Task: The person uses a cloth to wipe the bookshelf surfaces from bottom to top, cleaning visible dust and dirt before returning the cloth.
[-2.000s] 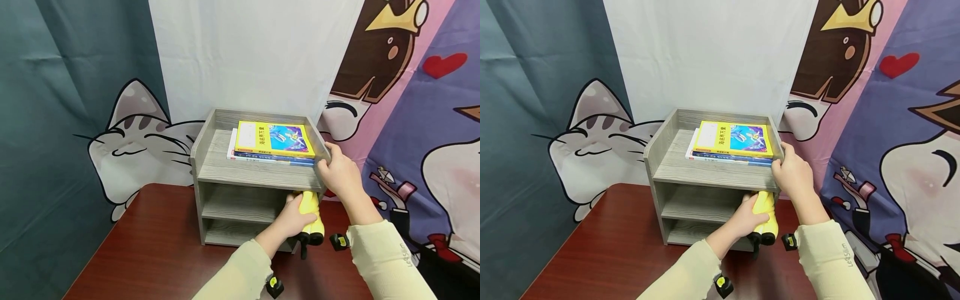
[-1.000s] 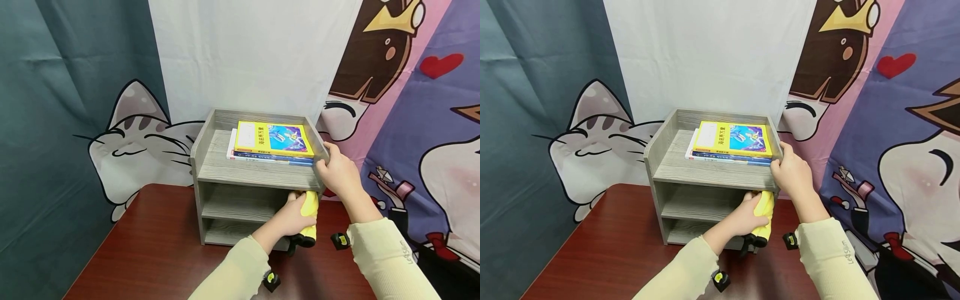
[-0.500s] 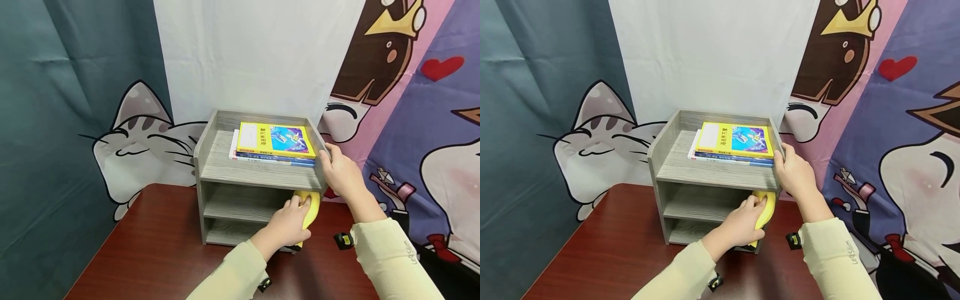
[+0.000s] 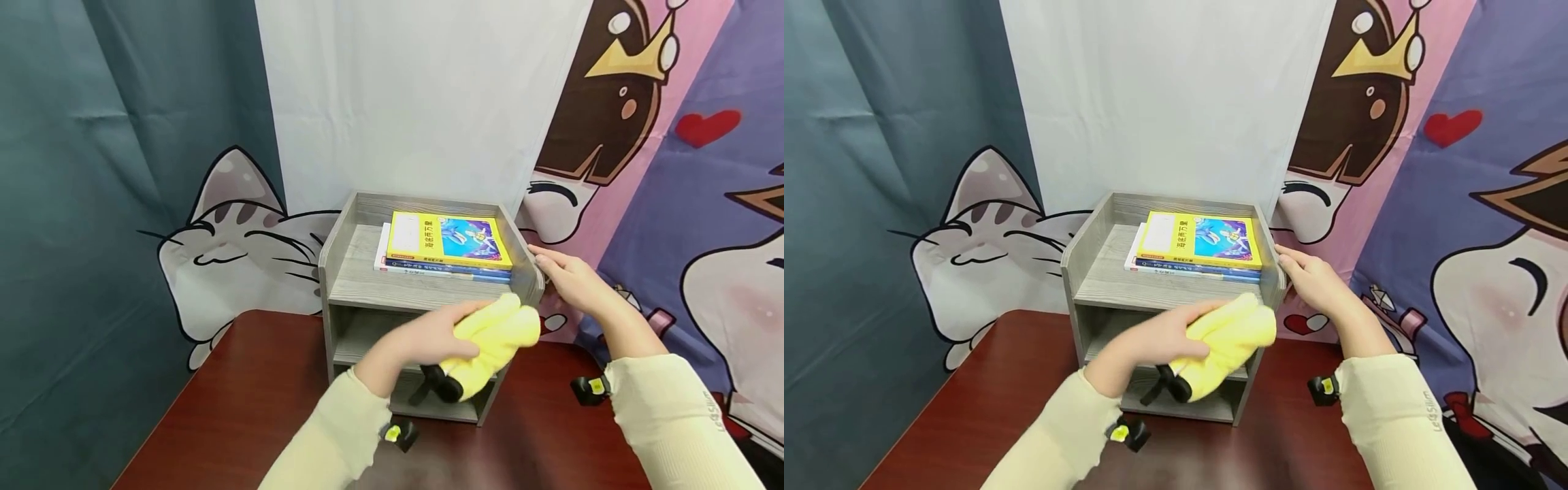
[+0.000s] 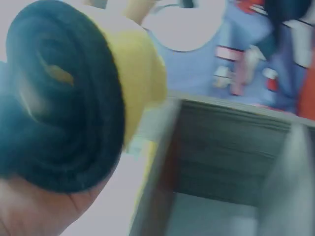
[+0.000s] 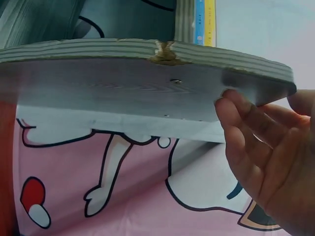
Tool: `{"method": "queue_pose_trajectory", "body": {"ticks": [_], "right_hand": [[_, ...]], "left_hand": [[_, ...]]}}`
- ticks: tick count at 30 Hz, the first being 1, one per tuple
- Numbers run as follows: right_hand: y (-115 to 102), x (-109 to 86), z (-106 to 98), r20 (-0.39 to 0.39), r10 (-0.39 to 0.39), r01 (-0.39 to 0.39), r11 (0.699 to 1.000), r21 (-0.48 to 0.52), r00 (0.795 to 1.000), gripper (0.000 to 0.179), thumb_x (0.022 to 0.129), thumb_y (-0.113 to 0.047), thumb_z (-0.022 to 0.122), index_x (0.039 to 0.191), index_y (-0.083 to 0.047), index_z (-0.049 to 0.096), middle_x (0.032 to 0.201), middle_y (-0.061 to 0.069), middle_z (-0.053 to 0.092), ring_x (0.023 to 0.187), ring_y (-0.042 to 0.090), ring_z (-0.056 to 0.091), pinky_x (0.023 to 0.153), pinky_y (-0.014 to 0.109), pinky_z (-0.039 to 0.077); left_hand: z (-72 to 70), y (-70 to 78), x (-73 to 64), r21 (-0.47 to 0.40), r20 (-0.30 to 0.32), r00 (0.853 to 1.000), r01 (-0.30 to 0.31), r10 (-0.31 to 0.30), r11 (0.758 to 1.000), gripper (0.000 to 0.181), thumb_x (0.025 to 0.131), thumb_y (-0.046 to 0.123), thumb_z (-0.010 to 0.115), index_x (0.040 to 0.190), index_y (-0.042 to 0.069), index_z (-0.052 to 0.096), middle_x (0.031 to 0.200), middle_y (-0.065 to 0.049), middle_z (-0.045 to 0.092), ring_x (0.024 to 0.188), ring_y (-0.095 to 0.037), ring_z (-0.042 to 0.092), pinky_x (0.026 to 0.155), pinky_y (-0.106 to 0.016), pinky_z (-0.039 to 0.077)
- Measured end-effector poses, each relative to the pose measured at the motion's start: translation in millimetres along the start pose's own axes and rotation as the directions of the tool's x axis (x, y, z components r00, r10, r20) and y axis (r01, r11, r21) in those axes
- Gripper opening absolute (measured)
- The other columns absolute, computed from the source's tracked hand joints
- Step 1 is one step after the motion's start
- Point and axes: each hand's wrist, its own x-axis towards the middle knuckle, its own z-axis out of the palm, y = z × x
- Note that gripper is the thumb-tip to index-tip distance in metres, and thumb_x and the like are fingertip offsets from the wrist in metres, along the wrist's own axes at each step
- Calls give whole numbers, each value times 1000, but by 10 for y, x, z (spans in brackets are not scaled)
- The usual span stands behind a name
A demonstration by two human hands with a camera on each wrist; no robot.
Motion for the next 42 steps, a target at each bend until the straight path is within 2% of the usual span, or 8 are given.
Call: {"method": "queue_pose_trajectory", "body": {"ticks": [3, 7, 11, 14, 19, 25, 32, 42], "right_hand": [[-27, 19, -3, -12, 6, -7, 1000, -6, 1000, 52, 101, -35, 30, 143, -3, 33, 66, 10, 55, 53, 19, 53, 52, 33, 47], [-43, 29, 6, -18, 16, -16, 1000, -13, 1000, 52, 101, -35, 29, 141, -3, 35, 62, 9, 54, 53, 19, 53, 52, 33, 47], [-47, 10, 24, -32, 14, -14, 1000, -11, 999, 52, 101, -34, 30, 141, -3, 36, 61, 9, 56, 54, 19, 55, 52, 33, 47], [-39, 3, 59, -53, -1, 1, 1000, -5, 999, 51, 101, -34, 32, 141, -2, 35, 62, 10, 59, 53, 19, 55, 53, 34, 47], [-21, 13, 142, -90, 4, 1, 999, 53, 996, 50, 101, -31, 33, 142, -3, 35, 65, 11, 59, 54, 23, 57, 53, 33, 48], [13, 0, 181, -125, 16, -5, 996, 94, 992, 51, 101, -33, 31, 143, -5, 33, 93, 21, 60, 60, 23, 56, 56, 31, 48], [12, -29, 155, -117, 27, -13, 993, 114, 993, 52, 102, -34, 28, 144, -3, 30, 63, 9, 51, 51, 20, 50, 48, 30, 45], [15, -5, 185, -104, 62, -47, 989, 138, 993, 52, 101, -35, 28, 145, -6, 29, 62, 8, 51, 51, 20, 51, 48, 31, 46]], "left_hand": [[-138, 129, 115, -29, -137, 991, -3, -1, 1000, 68, 80, 5, 59, 143, 14, 35, 95, -7, 57, 69, -13, 61, 64, -27, 52], [-165, 145, 389, 31, -349, 935, 84, -68, 996, 67, 82, 13, 61, 143, 15, 35, 102, -6, 58, 75, -12, 58, 66, -25, 49], [-32, 90, 642, 77, -428, 892, 200, -149, 977, 71, 83, 22, 64, 145, 15, 31, 124, -5, 54, 90, -13, 52, 77, -26, 45], [98, 64, 752, 78, -423, 880, 270, -213, 960, 79, 83, 27, 64, 149, 18, 21, 132, -5, 48, 92, -15, 50, 78, -27, 43], [246, 42, 815, 64, -386, 888, 296, -250, 953, 85, 83, 31, 64, 150, 24, 12, 125, -6, 51, 84, -15, 51, 72, -26, 43], [261, 52, 805, 49, -318, 922, 250, -222, 967, 83, 83, 29, 63, 150, 24, 15, 100, -3, 53, 75, -14, 53, 67, -26, 44], [272, 151, 680, 46, -206, 967, 162, -149, 986, 81, 84, 24, 63, 150, 20, 15, 84, -1, 52, 68, -10, 56, 64, -22, 45], [192, 142, 852, 79, -273, 941, 229, -200, 970, 79, 83, 24, 62, 149, 16, 19, 91, -2, 52, 71, -13, 53, 67, -24, 44]]}}
